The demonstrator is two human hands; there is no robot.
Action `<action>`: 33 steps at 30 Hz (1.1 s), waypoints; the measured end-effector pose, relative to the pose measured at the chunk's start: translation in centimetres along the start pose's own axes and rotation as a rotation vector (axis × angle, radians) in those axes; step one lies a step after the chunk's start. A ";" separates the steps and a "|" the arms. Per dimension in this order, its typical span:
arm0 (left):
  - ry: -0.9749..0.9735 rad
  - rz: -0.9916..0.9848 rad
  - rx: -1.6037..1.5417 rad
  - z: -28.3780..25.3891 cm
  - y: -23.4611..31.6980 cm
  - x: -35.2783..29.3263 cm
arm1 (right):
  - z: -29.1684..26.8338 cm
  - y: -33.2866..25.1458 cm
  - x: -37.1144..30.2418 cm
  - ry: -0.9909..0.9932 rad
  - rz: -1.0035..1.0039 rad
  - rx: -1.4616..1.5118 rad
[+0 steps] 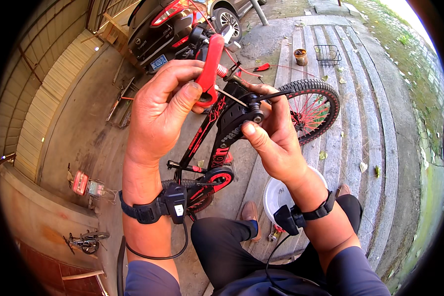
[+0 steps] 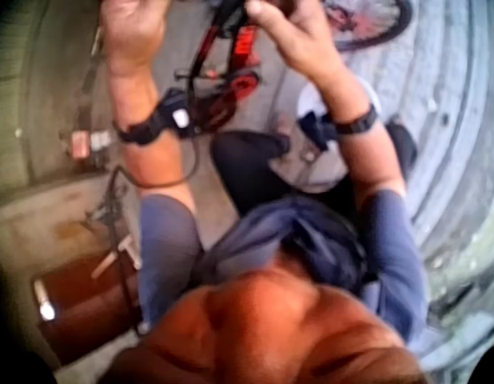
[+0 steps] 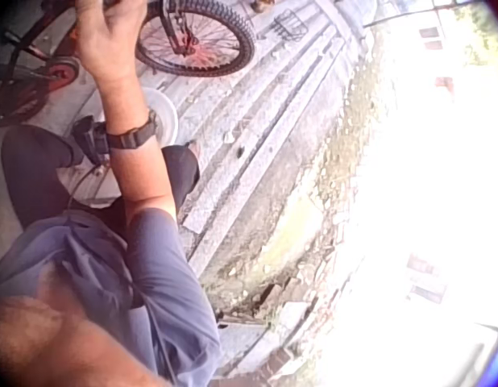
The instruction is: The person is repairing a bicycle's handlebar controls. They remove a black gear shifter from the handlebar, thread a cable through it, and then reattach the shifter to the handlebar. The person uses a screwdriver to tighten the screws and secure the shifter in place.
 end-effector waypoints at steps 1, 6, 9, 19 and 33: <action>0.001 -0.003 0.001 -0.1 0.0 -0.1 | 0.1 0.1 0.0 -0.003 -0.014 -0.010; 0.011 -0.007 0.013 -0.2 0.0 0.0 | 0.4 0.4 0.4 0.056 -0.188 -0.217; 0.013 -0.012 0.011 -0.2 -0.1 -0.1 | 0.5 0.5 0.5 0.093 -0.214 -0.283; 0.002 0.001 -0.004 -0.2 -0.2 -0.1 | -0.1 1.0 0.5 0.047 0.557 0.553; 0.013 -0.004 0.002 -0.2 -0.1 -0.3 | -0.5 -0.4 -0.4 0.014 0.100 0.088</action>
Point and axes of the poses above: each hand's wrist, its own x-axis towards the middle knuckle, its own z-axis out of the palm, y = z × x, the point moved 5 cm from there along x, towards the middle knuckle, and after that the axes turned 2 degrees about z, right-handed, at the moved point
